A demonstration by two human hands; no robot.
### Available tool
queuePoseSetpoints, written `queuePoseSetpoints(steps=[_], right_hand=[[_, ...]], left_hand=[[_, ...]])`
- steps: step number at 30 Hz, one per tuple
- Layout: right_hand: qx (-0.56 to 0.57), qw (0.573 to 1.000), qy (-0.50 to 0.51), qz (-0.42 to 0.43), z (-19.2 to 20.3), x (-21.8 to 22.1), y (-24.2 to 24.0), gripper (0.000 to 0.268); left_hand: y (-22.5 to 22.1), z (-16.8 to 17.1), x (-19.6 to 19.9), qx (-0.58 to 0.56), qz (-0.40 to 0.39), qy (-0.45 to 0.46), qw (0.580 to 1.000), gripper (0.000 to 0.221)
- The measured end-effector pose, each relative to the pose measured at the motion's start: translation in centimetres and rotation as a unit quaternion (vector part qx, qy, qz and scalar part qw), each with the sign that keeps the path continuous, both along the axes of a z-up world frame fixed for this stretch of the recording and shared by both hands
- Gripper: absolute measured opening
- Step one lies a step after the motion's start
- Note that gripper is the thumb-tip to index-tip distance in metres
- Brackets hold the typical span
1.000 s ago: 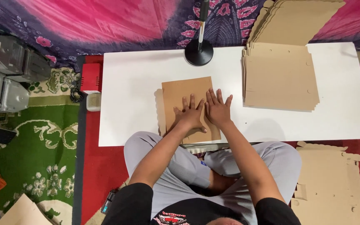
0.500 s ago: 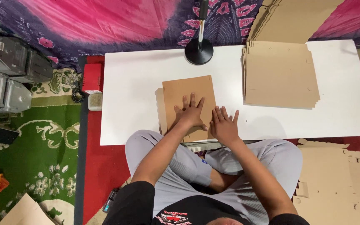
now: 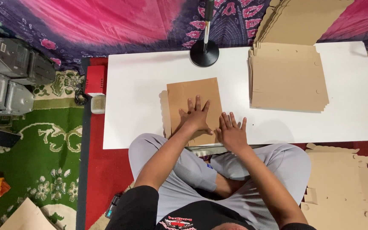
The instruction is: Folding flat cardboard sheets into boxes on a low table while sitting on the floor.
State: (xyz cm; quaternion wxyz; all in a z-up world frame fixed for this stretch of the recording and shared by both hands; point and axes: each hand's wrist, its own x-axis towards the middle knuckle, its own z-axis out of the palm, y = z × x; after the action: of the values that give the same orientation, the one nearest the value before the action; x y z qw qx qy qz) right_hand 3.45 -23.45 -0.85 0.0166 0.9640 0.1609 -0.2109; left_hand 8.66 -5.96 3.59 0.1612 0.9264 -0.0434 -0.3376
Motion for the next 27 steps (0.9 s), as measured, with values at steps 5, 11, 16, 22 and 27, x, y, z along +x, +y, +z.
queuePoseSetpoints(steps=[5, 11, 16, 22, 27], right_hand=[[-0.038, 0.998, -0.048, 0.017, -0.7, 4.7, 1.7, 0.059], [-0.032, 0.996, -0.074, 0.041, -3.2, 10.8, 2.4, 0.057], [-0.036, 0.996, -0.076, 0.035, -3.8, 12.9, 3.2, 0.058], [-0.029, 0.998, -0.055, 0.024, -2.2, 9.8, 3.0, 0.059], [-0.007, 0.998, -0.055, 0.02, -1.8, 5.9, 1.1, 0.059]], left_hand=[[0.1, 0.1, 0.1, -0.002, -0.006, 0.004, 1.0, 0.138], [0.1, 1.0, 0.2, -0.004, -0.007, 0.023, 1.0, 0.139], [0.1, 1.6, 0.2, 0.001, -0.009, 0.025, 1.0, 0.139], [-0.1, 0.8, 0.3, 0.012, -0.011, 0.024, 1.0, 0.14], [-0.2, 0.5, 0.1, 0.004, -0.01, 0.015, 1.0, 0.137]])
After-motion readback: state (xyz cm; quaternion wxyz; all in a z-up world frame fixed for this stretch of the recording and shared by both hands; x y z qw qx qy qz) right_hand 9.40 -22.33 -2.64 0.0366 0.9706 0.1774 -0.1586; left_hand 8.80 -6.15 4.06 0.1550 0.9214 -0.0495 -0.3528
